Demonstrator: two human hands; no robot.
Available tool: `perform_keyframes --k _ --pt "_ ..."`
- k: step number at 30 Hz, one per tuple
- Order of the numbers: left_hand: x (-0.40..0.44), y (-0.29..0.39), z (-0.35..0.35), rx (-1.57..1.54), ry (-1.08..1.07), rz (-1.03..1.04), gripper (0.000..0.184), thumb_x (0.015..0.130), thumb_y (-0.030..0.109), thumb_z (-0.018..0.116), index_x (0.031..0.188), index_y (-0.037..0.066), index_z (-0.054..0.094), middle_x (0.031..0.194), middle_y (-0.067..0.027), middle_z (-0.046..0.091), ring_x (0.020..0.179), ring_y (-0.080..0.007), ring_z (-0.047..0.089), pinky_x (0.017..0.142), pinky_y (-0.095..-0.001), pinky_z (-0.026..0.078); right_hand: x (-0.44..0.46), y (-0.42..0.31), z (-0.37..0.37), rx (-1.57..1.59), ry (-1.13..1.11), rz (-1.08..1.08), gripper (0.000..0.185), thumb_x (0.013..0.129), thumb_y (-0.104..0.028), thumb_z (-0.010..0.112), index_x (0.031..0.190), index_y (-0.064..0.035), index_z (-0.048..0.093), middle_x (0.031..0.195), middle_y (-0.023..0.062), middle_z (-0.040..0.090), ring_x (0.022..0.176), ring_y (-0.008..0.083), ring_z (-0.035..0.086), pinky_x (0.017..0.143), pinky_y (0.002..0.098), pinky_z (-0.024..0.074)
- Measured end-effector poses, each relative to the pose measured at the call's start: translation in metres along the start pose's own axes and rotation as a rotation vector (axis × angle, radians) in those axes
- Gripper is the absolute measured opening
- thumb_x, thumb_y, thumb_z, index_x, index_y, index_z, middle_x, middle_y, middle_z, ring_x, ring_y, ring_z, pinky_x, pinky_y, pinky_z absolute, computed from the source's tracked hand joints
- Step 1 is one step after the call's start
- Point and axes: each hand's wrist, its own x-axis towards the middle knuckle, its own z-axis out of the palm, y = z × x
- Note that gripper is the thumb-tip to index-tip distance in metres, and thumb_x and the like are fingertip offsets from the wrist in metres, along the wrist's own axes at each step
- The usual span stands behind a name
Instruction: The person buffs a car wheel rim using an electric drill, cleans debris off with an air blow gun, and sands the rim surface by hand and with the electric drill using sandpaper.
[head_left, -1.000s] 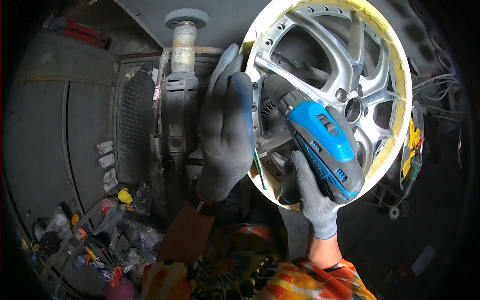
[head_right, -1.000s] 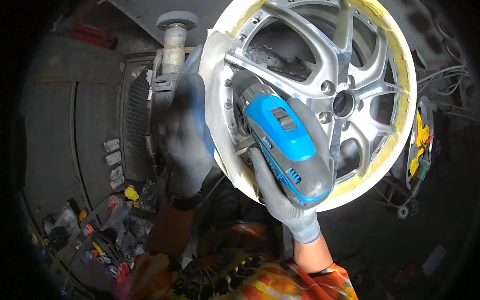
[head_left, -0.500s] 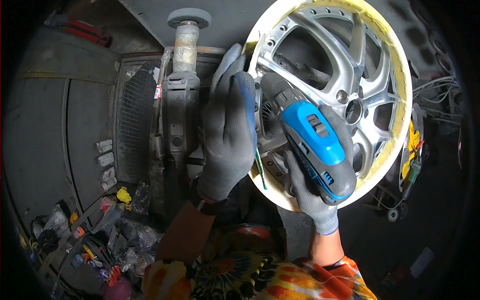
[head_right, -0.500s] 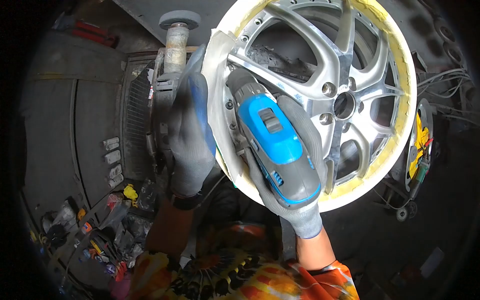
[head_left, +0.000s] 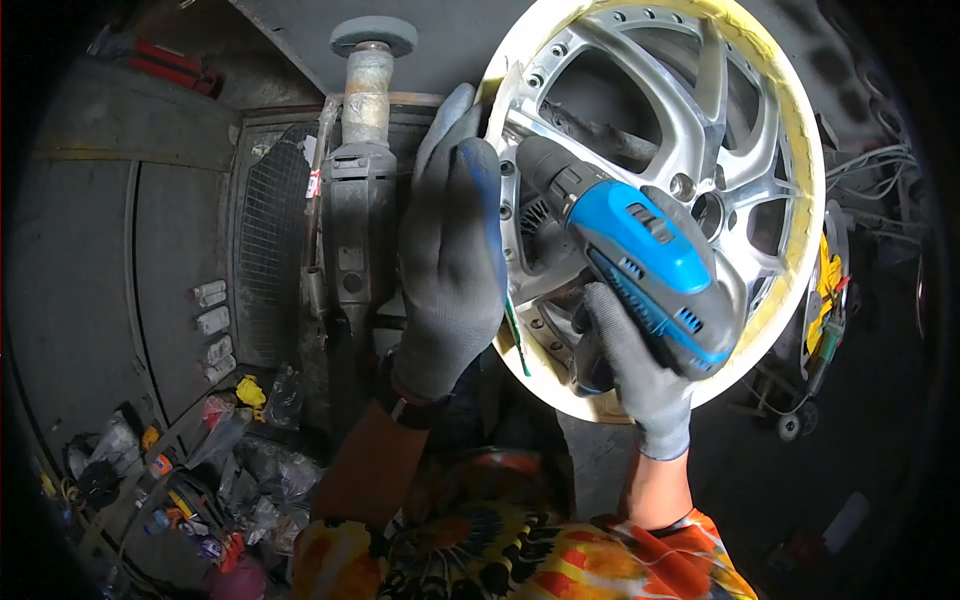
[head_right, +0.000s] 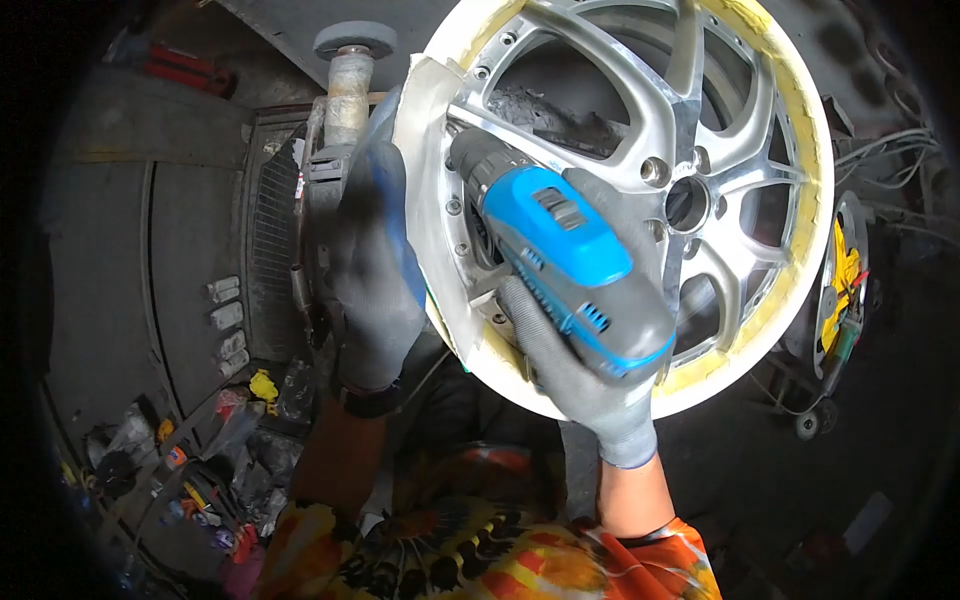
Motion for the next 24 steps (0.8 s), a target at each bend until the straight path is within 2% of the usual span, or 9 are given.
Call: perform_keyframes --k 2,5,11,14,18,19,22,23,24 --pt "-0.004 0.002 0.0 0.1 -0.02 0.006 0.055 0.1 -0.002 0.063 0.152 -0.008 0.047 0.147 -0.0288 0.056 0.133 -0.0406 0.058 0.113 -0.0436 0.05 -0.007 0.003 -0.001 0.223 0.032 0.182 0.03 0.086 -0.003 0.084 0.116 -0.0024 0.08 0.108 0.0124 0.079 0.093 0.0226 0.078 0.084 0.0358 0.0624" --pt "-0.006 0.005 -0.002 0.111 0.01 -0.009 0.06 0.097 -0.002 0.064 0.155 -0.005 0.046 0.149 -0.0245 0.056 0.134 -0.0393 0.057 0.114 -0.0434 0.047 -0.004 -0.003 -0.002 0.354 0.025 0.295 0.032 0.087 0.0 0.081 0.119 -0.0039 0.08 0.112 0.0127 0.079 0.098 0.0231 0.077 0.086 0.035 0.0623" --pt "-0.004 0.008 -0.004 0.2 -0.055 -0.037 0.062 0.096 -0.001 0.064 0.155 -0.004 0.046 0.152 -0.0214 0.054 0.134 -0.0405 0.056 0.116 -0.0449 0.043 -0.007 0.003 0.004 0.099 0.039 -0.007 0.032 0.089 0.0 0.081 0.12 -0.005 0.08 0.116 0.0124 0.078 0.102 0.0212 0.077 0.09 0.0343 0.0622" --pt "-0.007 0.005 0.001 0.143 -0.058 -0.07 0.063 0.096 -0.001 0.065 0.155 -0.004 0.046 0.151 -0.0213 0.055 0.134 -0.0403 0.056 0.115 -0.0441 0.044 -0.009 -0.002 0.007 0.362 0.058 0.147 0.034 0.088 0.0 0.081 0.122 -0.0041 0.079 0.116 0.012 0.079 0.102 0.0202 0.077 0.088 0.0344 0.0619" --pt "-0.007 0.006 -0.001 0.194 -0.039 -0.036 0.063 0.096 0.001 0.066 0.155 -0.005 0.047 0.152 -0.0198 0.055 0.136 -0.0374 0.055 0.115 -0.0431 0.044 -0.005 -0.002 0.014 0.224 0.066 0.049 0.034 0.086 -0.001 0.083 0.12 -0.0014 0.076 0.117 0.0121 0.078 0.103 0.0218 0.076 0.092 0.0348 0.0606" --pt "-0.007 0.006 -0.001 0.245 -0.027 -0.011 0.062 0.096 0.001 0.066 0.155 -0.005 0.047 0.153 -0.0193 0.055 0.136 -0.0362 0.055 0.115 -0.0426 0.044 -0.008 -0.003 0.017 0.203 0.052 0.167 0.039 0.086 -0.001 0.083 0.124 -0.0002 0.073 0.118 0.0128 0.076 0.106 0.0233 0.075 0.096 0.0361 0.0595" --pt "-0.014 0.003 0.002 0.212 -0.068 -0.05 0.061 0.097 0.002 0.066 0.155 -0.006 0.048 0.154 -0.0178 0.055 0.136 -0.0343 0.056 0.115 -0.0409 0.045 -0.01 -0.007 0.022 0.15 0.13 0.142 0.048 0.086 0.0 0.083 0.132 0.0017 0.068 0.118 0.0137 0.075 0.106 0.0241 0.075 0.095 0.0373 0.0592" --pt "-0.014 0.003 0.001 0.211 -0.067 -0.049 0.061 0.097 0.002 0.066 0.155 -0.006 0.048 0.154 -0.0178 0.055 0.136 -0.0343 0.056 0.115 -0.0409 0.045 -0.012 -0.006 0.02 0.235 0.09 0.214 0.054 0.086 0.0 0.083 0.137 0.0025 0.064 0.119 0.0145 0.074 0.107 0.0238 0.075 0.094 0.0373 0.0592" --pt "-0.013 0.005 0.0 0.317 -0.091 -0.022 0.06 0.098 0.002 0.066 0.155 -0.006 0.049 0.154 -0.0177 0.055 0.137 -0.0338 0.056 0.116 -0.0403 0.044 -0.011 -0.005 0.019 0.235 0.09 0.214 0.054 0.086 0.0 0.083 0.137 0.0025 0.064 0.119 0.0145 0.074 0.107 0.0238 0.075 0.094 0.0373 0.0592"
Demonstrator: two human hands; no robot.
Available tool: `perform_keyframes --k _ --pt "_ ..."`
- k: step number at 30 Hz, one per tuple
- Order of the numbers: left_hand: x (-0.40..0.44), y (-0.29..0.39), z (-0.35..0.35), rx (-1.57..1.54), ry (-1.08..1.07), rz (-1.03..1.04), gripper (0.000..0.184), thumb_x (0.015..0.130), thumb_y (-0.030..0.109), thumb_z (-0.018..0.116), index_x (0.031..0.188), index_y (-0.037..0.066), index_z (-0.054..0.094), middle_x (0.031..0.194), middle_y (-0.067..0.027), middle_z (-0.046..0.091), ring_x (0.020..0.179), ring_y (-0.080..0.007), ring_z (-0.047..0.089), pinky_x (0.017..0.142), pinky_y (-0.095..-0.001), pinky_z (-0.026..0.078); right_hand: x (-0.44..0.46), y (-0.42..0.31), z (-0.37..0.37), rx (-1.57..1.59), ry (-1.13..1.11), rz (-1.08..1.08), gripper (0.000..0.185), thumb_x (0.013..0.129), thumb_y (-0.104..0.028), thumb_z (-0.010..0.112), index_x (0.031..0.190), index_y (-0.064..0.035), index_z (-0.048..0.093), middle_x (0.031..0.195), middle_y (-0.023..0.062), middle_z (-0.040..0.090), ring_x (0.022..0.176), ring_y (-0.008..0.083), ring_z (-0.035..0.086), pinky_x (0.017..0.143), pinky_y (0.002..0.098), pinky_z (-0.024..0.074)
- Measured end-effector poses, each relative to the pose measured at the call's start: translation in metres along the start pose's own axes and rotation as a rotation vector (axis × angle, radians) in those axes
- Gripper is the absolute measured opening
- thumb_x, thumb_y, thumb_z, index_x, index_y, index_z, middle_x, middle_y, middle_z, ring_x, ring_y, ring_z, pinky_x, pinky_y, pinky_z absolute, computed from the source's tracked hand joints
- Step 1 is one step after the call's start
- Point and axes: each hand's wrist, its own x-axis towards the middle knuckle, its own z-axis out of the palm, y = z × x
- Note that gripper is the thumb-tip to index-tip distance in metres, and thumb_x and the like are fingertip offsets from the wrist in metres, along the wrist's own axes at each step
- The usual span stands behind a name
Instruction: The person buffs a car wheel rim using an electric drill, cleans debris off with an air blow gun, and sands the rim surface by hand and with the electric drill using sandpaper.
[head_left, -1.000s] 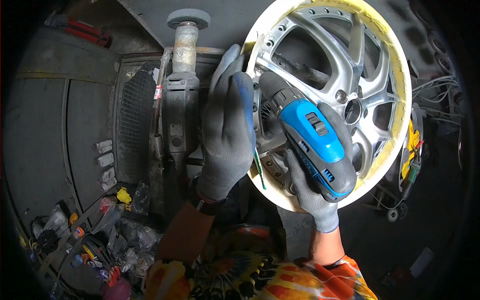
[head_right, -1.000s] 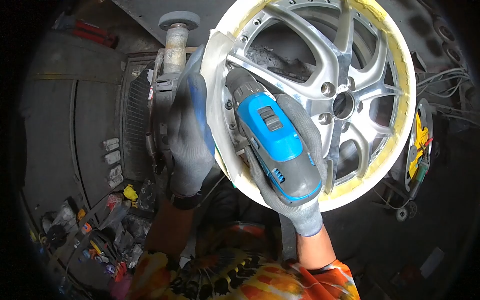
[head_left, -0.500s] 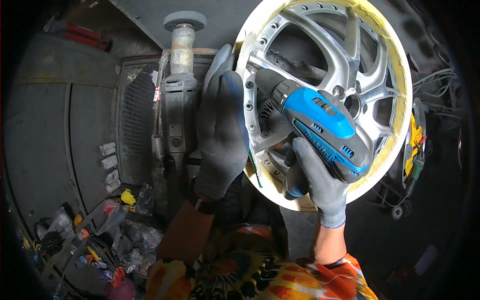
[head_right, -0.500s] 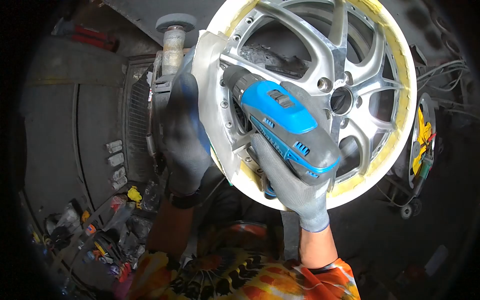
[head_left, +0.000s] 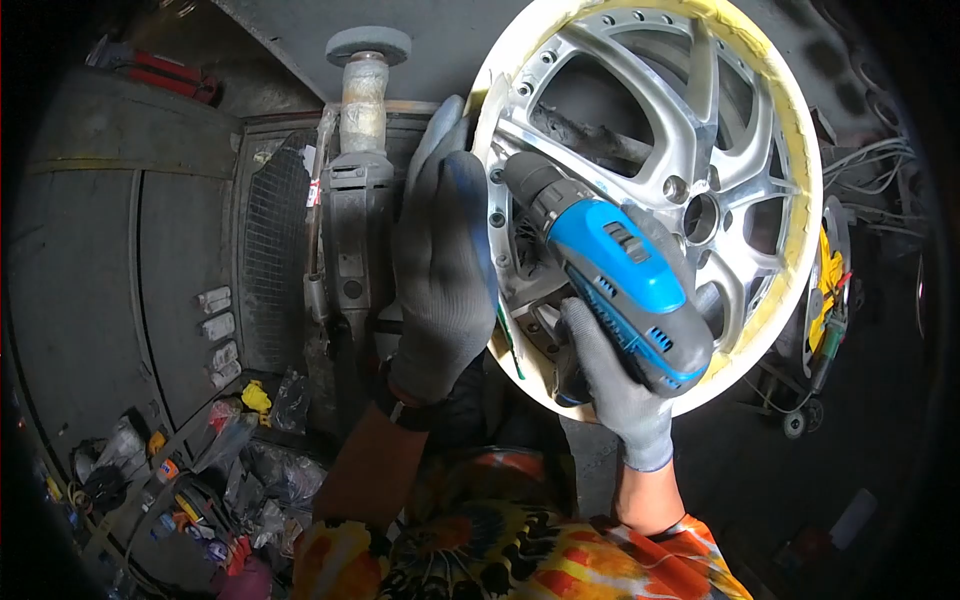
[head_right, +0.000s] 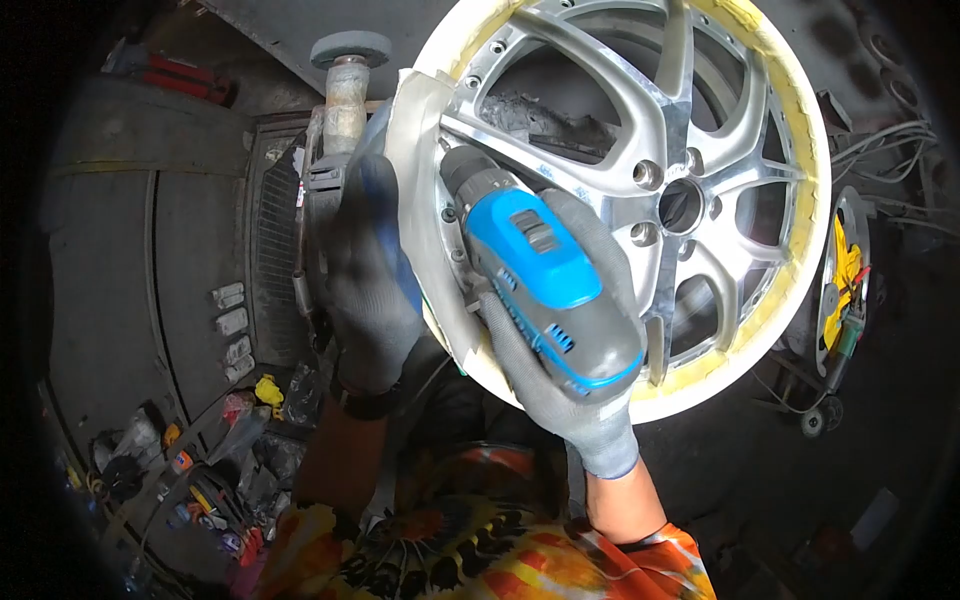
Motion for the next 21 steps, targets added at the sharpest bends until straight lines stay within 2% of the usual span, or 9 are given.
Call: perform_keyframes --k 2,5,7,10,14,16,17,19,21 --pt "0.0 0.0 0.0 0.108 -0.019 0.026 0.059 0.098 0.002 0.066 0.154 -0.007 0.05 0.155 -0.0177 0.055 0.137 -0.0334 0.056 0.117 -0.0396 0.044 0.005 0.001 -0.003 0.014 -0.047 0.013 0.049 0.086 -0.001 0.084 0.133 0.0017 0.067 0.119 0.0142 0.075 0.106 0.024 0.075 0.095 0.037 0.0589" --pt "0.0 -0.008 0.023 -0.196 0.079 -0.019 0.057 0.1 0.0 0.065 0.154 -0.007 0.05 0.155 -0.0178 0.056 0.14 -0.0322 0.055 0.12 -0.0394 0.043 0.003 0.005 -0.001 -0.04 -0.064 -0.158 0.04 0.086 0.0 0.083 0.125 -0.0001 0.073 0.117 0.0127 0.077 0.102 0.0235 0.076 0.089 0.035 0.0602" --pt "-0.006 -0.016 0.054 -0.064 0.342 0.117 0.053 0.102 -0.002 0.062 0.154 -0.005 0.05 0.156 -0.0172 0.056 0.142 -0.0315 0.054 0.123 -0.0399 0.042 0.002 0.008 -0.002 -0.001 -0.056 -0.133 0.037 0.086 0.0 0.083 0.122 -0.0012 0.075 0.114 0.0116 0.077 0.101 0.023 0.076 0.087 0.0344 0.0603" --pt "0.008 0.0 0.009 0.013 0.17 0.043 0.05 0.105 -0.003 0.059 0.153 -0.005 0.05 0.155 -0.0182 0.055 0.143 -0.0321 0.054 0.123 -0.0399 0.044 0.002 0.0 -0.007 -0.012 -0.135 -0.096 0.03 0.096 0.0 0.076 0.126 -0.002 0.076 0.116 0.0122 0.078 0.1 0.02 0.076 0.09 0.0341 0.061" --pt "0.0 -0.006 0.037 -0.1 0.164 0.011 0.047 0.106 -0.003 0.057 0.152 -0.008 0.049 0.154 -0.0219 0.055 0.143 -0.0331 0.054 0.121 -0.0397 0.046 0.003 0.008 -0.001 -0.185 -0.02 -0.17 0.033 0.093 0.001 0.078 0.125 -0.0021 0.076 0.116 0.0139 0.078 0.102 0.0226 0.077 0.092 0.0352 0.0612" --pt "-0.017 -0.008 0.081 -1.551 0.373 -0.288 0.045 0.107 -0.004 0.056 0.151 -0.009 0.049 0.154 -0.0245 0.053 0.143 -0.0327 0.054 0.12 -0.0403 0.047 0.002 0.01 0.0 -0.229 -0.023 -0.223 0.033 0.092 0.001 0.079 0.125 -0.002 0.076 0.116 0.0141 0.078 0.101 0.0229 0.077 0.091 0.0353 0.0613" --pt "-0.01 -0.008 0.064 -1.55 0.375 -0.289 0.045 0.107 -0.004 0.056 0.151 -0.009 0.049 0.154 -0.0245 0.053 0.143 -0.0327 0.054 0.12 -0.0403 0.047 0.001 0.011 0.0 -0.246 -0.025 -0.236 0.033 0.092 0.001 0.079 0.125 -0.0019 0.076 0.115 0.0142 0.078 0.101 0.0231 0.077 0.091 0.0353 0.0614" --pt "0.016 -0.005 0.009 -0.451 0.182 0.03 0.048 0.107 -0.005 0.055 0.154 -0.008 0.046 0.156 -0.0244 0.052 0.145 -0.0316 0.052 0.121 -0.0409 0.046 0.0 0.012 0.0 -0.257 -0.019 -0.238 0.034 0.091 0.001 0.08 0.124 -0.0018 0.075 0.115 0.0143 0.078 0.101 0.0234 0.077 0.091 0.0354 0.0614" --pt "0.019 -0.003 0.002 -0.371 0.147 0.031 0.049 0.107 -0.006 0.054 0.155 -0.007 0.044 0.158 -0.0243 0.05 0.146 -0.0316 0.051 0.122 -0.0411 0.045 0.0 0.011 -0.001 -0.27 -0.014 -0.247 0.034 0.09 0.001 0.081 0.124 -0.0016 0.075 0.115 0.0145 0.078 0.101 0.0237 0.077 0.091 0.0354 0.0615"
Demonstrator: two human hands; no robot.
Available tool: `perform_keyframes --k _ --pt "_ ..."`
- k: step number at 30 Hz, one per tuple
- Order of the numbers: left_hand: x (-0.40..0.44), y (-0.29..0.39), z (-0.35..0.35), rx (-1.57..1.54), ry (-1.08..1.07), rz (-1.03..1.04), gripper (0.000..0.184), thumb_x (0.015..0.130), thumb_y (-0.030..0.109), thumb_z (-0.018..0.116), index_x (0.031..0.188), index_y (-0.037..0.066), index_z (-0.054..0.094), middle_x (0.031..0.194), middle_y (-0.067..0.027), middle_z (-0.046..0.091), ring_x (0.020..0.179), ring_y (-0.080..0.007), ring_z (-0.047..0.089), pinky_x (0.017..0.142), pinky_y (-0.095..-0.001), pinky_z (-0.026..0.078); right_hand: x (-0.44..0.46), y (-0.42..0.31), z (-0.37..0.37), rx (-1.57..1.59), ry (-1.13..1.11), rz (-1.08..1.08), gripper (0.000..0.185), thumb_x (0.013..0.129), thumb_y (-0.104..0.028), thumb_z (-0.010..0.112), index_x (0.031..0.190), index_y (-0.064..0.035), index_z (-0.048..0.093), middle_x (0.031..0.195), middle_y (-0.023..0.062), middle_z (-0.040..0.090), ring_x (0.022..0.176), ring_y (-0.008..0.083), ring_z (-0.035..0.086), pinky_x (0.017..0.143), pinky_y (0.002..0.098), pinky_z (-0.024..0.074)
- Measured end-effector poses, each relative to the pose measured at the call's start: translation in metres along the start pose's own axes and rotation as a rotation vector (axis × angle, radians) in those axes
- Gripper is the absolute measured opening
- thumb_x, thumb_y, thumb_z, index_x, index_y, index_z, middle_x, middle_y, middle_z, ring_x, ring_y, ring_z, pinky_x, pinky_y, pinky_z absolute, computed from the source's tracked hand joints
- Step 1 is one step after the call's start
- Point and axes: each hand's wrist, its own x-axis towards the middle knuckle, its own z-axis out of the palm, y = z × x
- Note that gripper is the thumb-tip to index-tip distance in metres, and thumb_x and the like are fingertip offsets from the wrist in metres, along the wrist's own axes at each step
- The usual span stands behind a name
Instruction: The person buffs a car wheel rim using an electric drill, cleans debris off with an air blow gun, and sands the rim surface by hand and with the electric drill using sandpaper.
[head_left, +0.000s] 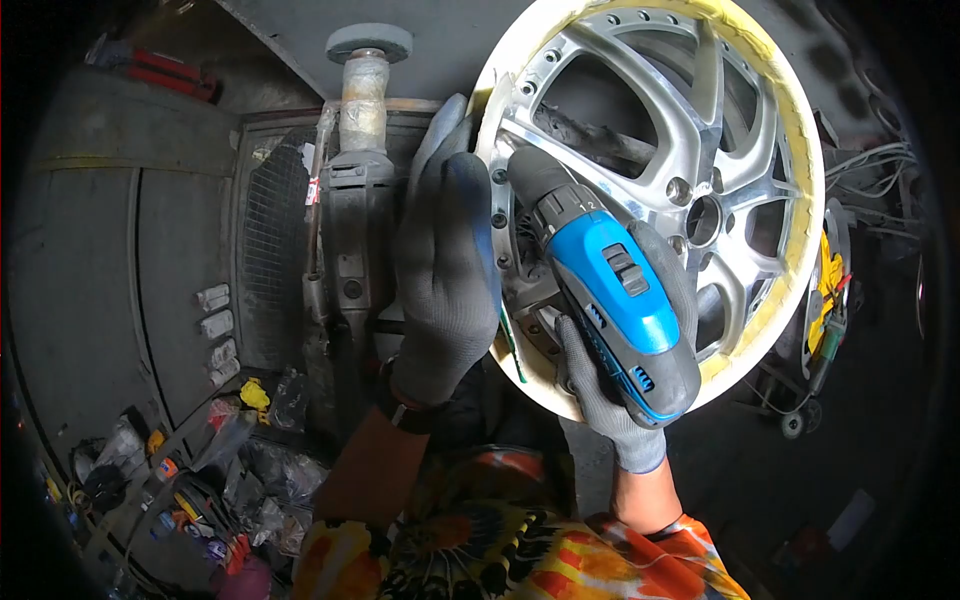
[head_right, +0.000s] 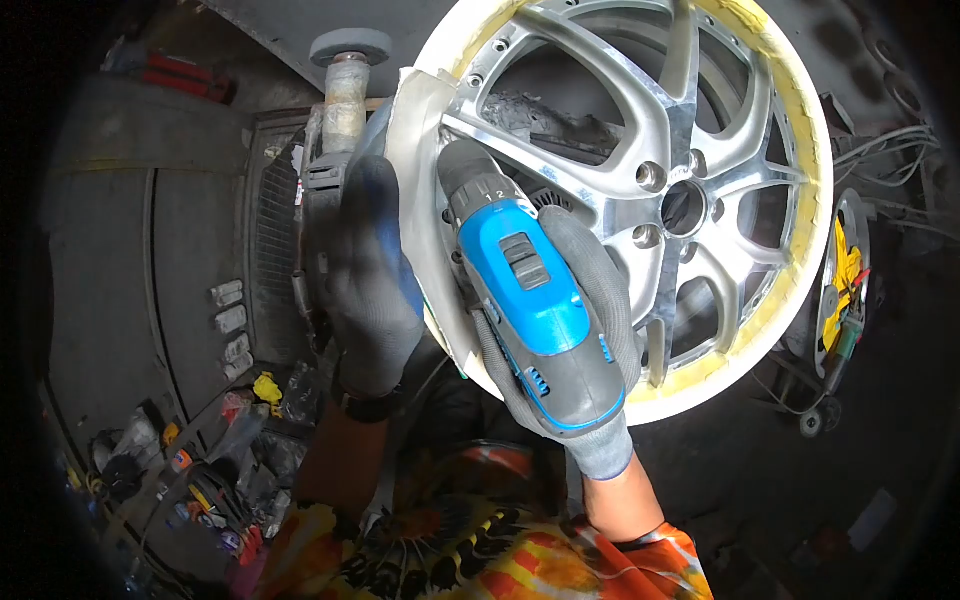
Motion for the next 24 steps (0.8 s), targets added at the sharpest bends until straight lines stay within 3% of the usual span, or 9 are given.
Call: perform_keyframes --k 2,4,10,13,19,20,22,24 --pt "-0.005 -0.003 0.001 0.079 -0.036 0.002 0.051 0.107 -0.006 0.054 0.157 -0.007 0.042 0.159 -0.0242 0.049 0.147 -0.0315 0.05 0.123 -0.0412 0.044 0.0 0.0 0.001 -0.032 0.006 -0.018 0.035 0.089 0.001 0.081 0.123 -0.0015 0.075 0.114 0.0146 0.078 0.101 0.024 0.077 0.091 0.0355 0.0616" --pt "-0.02 -0.015 0.011 -0.172 -0.009 -0.044 0.052 0.109 -0.005 0.05 0.159 -0.007 0.038 0.161 -0.0246 0.046 0.149 -0.0317 0.048 0.126 -0.0416 0.042 0.001 0.002 0.001 -0.055 0.015 -0.033 0.035 0.088 0.001 0.082 0.123 -0.0014 0.075 0.114 0.0148 0.078 0.1 0.0244 0.078 0.09 0.0356 0.0617" --pt "-0.028 -0.021 0.013 -0.341 -0.031 -0.113 0.048 0.113 0.001 0.044 0.16 -0.007 0.035 0.163 -0.0248 0.043 0.152 -0.031 0.043 0.128 -0.0423 0.039 0.001 0.005 0.005 -0.106 0.031 -0.07 0.037 0.086 0.002 0.084 0.122 -0.001 0.074 0.113 0.0152 0.078 0.1 0.0253 0.078 0.09 0.0358 0.0619" --pt "-0.022 -0.016 0.01 -0.223 -0.026 -0.069 0.051 0.11 0.0 0.05 0.159 -0.007 0.037 0.161 -0.023 0.046 0.15 -0.0303 0.046 0.127 -0.0411 0.039 0.003 0.005 0.004 -0.112 0.026 -0.072 0.037 0.085 0.002 0.084 0.121 -0.0009 0.074 0.112 0.0154 0.078 0.1 0.0257 0.078 0.09 0.0359 0.062" --pt "-0.012 0.003 0.004 0.334 -0.032 0.005 0.058 0.103 -0.001 0.063 0.157 -0.006 0.042 0.156 -0.0194 0.054 0.146 -0.029 0.052 0.127 -0.0386 0.039 -0.001 0.011 0.003 0.004 0.064 0.036 0.034 0.089 -0.001 0.083 0.122 -0.0008 0.074 0.114 0.0142 0.078 0.101 0.0222 0.077 0.09 0.0352 0.0615" --pt "-0.012 0.001 0.006 0.334 -0.032 0.005 0.058 0.103 -0.001 0.063 0.157 -0.006 0.042 0.156 -0.0194 0.054 0.146 -0.029 0.052 0.127 -0.0386 0.039 0.001 0.009 0.0 0.072 0.009 0.08 0.043 0.087 0.0 0.084 0.128 0.0002 0.069 0.118 0.0151 0.076 0.105 0.024 0.075 0.092 0.0363 0.0602" --pt "-0.011 -0.003 0.011 0.083 0.091 -0.041 0.059 0.102 -0.002 0.059 0.159 -0.001 0.047 0.154 -0.0141 0.06 0.129 -0.024 0.065 0.107 -0.034 0.05 0.003 0.003 -0.007 0.208 -0.102 0.166 0.062 0.083 0.001 0.084 0.141 0.0023 0.06 0.127 0.0171 0.071 0.112 0.0277 0.073 0.097 0.0385 0.0576" --pt "-0.005 -0.001 0.006 0.151 0.088 -0.008 0.057 0.102 -0.003 0.059 0.158 -0.001 0.048 0.15 -0.0151 0.063 0.125 -0.0249 0.066 0.104 -0.0347 0.052 0.003 0.0 -0.007 0.256 -0.078 0.22 0.057 0.083 0.0 0.085 0.136 0.0021 0.064 0.122 0.0156 0.073 0.109 0.0268 0.074 0.096 0.0385 0.0581"
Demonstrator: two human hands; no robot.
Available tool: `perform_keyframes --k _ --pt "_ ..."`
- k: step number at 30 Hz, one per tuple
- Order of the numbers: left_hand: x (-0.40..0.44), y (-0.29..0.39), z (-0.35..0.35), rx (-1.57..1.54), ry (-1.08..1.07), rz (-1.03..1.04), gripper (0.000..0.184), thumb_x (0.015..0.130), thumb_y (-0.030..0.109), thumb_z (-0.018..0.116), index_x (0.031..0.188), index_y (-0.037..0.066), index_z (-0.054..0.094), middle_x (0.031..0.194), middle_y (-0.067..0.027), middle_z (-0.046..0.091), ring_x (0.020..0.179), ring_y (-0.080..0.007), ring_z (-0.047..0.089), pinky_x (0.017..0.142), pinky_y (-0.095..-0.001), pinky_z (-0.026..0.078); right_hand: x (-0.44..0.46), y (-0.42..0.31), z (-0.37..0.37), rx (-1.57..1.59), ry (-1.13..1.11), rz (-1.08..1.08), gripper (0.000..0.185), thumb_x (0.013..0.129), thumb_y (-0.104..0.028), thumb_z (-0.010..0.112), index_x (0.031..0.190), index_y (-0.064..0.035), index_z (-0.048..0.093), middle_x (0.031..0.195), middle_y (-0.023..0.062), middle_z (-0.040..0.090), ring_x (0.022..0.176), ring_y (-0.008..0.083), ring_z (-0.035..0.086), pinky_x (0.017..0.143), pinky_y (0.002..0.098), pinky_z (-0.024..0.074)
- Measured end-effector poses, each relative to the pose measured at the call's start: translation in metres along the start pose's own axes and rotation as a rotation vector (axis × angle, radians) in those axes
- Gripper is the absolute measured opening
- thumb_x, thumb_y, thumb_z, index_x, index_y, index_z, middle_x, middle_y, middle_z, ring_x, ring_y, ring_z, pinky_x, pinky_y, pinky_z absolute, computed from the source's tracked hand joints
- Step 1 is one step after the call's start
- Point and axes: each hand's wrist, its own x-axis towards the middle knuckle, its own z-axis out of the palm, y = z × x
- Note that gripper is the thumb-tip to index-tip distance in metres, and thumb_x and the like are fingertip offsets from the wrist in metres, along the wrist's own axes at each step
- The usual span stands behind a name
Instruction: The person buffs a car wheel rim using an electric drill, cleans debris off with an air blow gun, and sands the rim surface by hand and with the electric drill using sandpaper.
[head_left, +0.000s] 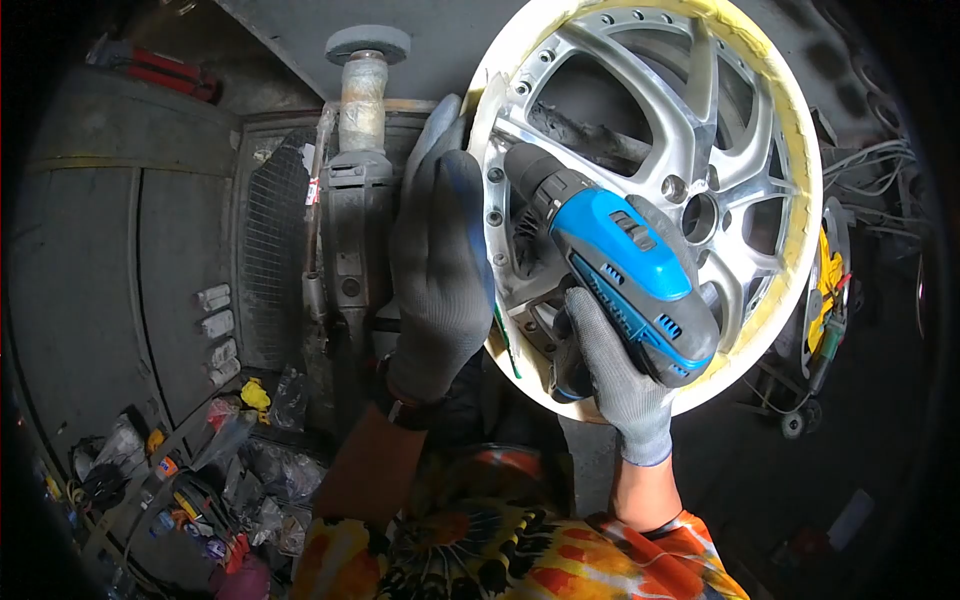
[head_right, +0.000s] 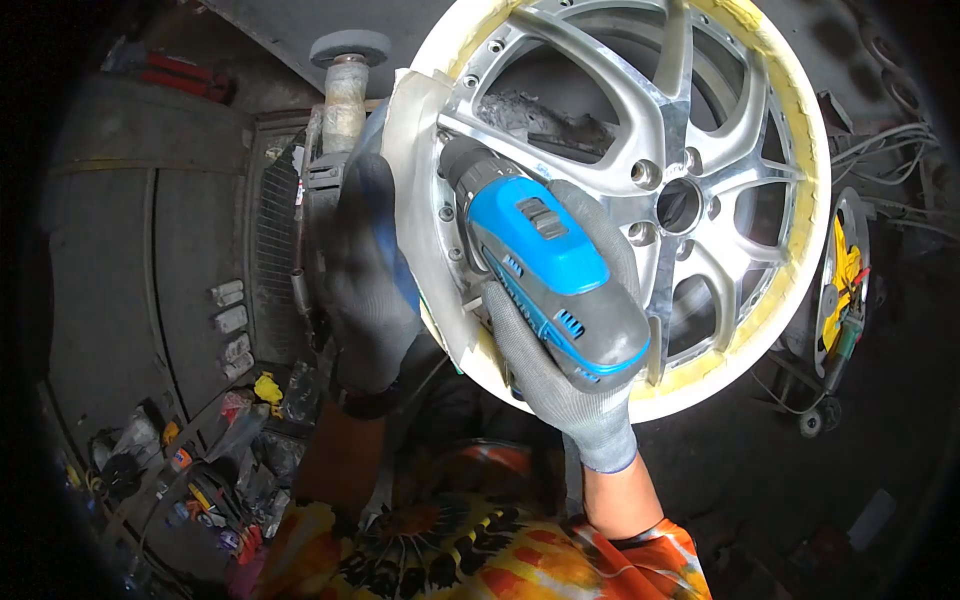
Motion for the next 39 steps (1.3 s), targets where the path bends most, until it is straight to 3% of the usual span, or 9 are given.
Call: perform_keyframes --k 5,9,11,13,16,20,32,36,39 --pt "-0.005 0.005 -0.009 0.068 -0.129 -0.059 0.052 0.105 -0.002 0.057 0.156 -0.002 0.049 0.145 -0.0178 0.065 0.123 -0.0258 0.067 0.103 -0.0368 0.053 -0.001 0.006 0.009 -0.077 0.079 -0.23 0.034 0.083 -0.001 0.085 0.117 0.0005 0.077 0.12 0.0143 0.075 0.105 0.0268 0.075 0.091 0.0383 0.0595" --pt "-0.03 -0.011 0.001 0.316 -0.258 0.089 0.069 0.096 0.003 0.067 0.158 -0.01 0.042 0.162 -0.0186 0.049 0.144 -0.0333 0.051 0.121 -0.045 0.039 0.0 -0.005 0.01 0.023 0.12 -0.018 0.035 0.083 -0.001 0.085 0.118 -0.0014 0.078 0.124 0.015 0.075 0.107 0.0274 0.075 0.093 0.039 0.0594" --pt "-0.028 -0.006 -0.003 0.394 -0.26 0.137 0.07 0.095 0.003 0.068 0.159 -0.011 0.04 0.164 -0.0188 0.046 0.146 -0.0337 0.05 0.121 -0.0457 0.039 0.002 0.002 -0.003 -0.074 0.029 -0.297 0.031 0.094 -0.002 0.08 0.125 -0.0018 0.076 0.112 0.0114 0.079 0.098 0.0186 0.075 0.089 0.0326 0.0605" --pt "0.004 0.024 -0.029 0.485 -0.711 -0.062 0.067 0.097 0.001 0.065 0.159 -0.008 0.042 0.163 -0.0178 0.047 0.147 -0.033 0.049 0.122 -0.0439 0.037 -0.005 -0.004 -0.009 -0.079 -0.033 0.004 0.034 0.086 0.002 0.079 0.119 -0.0073 0.081 0.12 0.0123 0.077 0.108 0.0273 0.075 0.094 0.0381 0.0599" --pt "-0.038 -0.031 0.017 0.046 -0.147 0.062 0.065 0.097 -0.001 0.063 0.16 -0.004 0.043 0.16 -0.017 0.05 0.148 -0.0309 0.048 0.122 -0.0416 0.036 -0.004 0.001 -0.01 -0.115 0.011 -0.202 0.042 0.084 0.004 0.077 0.124 -0.0099 0.081 0.119 0.0106 0.078 0.108 0.0264 0.075 0.095 0.0383 0.0602" --pt "-0.035 -0.024 0.018 0.33 -0.178 0.059 0.063 0.099 -0.002 0.061 0.159 -0.001 0.044 0.159 -0.0157 0.051 0.149 -0.0294 0.047 0.122 -0.0398 0.037 -0.002 0.0 -0.007 -0.248 0.014 -0.236 0.038 0.087 0.001 0.08 0.123 -0.0103 0.081 0.121 0.0104 0.077 0.107 0.0238 0.076 0.094 0.0372 0.0598" --pt "0.002 0.004 -0.011 -0.076 -0.188 -0.078 0.054 0.1 -0.005 0.062 0.152 -0.008 0.047 0.154 -0.0241 0.052 0.138 -0.0373 0.056 0.116 -0.043 0.047 -0.002 -0.006 0.004 0.094 0.121 -0.136 0.032 0.088 -0.002 0.083 0.12 -0.0021 0.078 0.111 0.0126 0.08 0.098 0.021 0.078 0.087 0.0341 0.0614" --pt "0.006 0.01 -0.008 0.055 -0.102 -0.077 0.057 0.095 -0.01 0.062 0.151 -0.003 0.056 0.13 -0.0193 0.069 0.104 -0.0315 0.07 0.09 -0.0391 0.057 0.001 0.001 -0.002 -0.137 0.008 -0.359 0.041 0.087 -0.001 0.083 0.126 0.0004 0.072 0.118 0.0152 0.077 0.102 0.0225 0.077 0.088 0.0352 0.0609" --pt "0.018 0.007 -0.007 -0.048 -0.086 -0.031 0.052 0.097 -0.01 0.062 0.148 -0.008 0.051 0.136 -0.0274 0.062 0.117 -0.0388 0.066 0.1 -0.0435 0.056 -0.006 -0.009 0.002 -0.144 0.064 -0.009 0.05 0.086 -0.001 0.083 0.133 0.0028 0.066 0.124 0.017 0.074 0.106 0.0242 0.076 0.09 0.0352 0.0601"
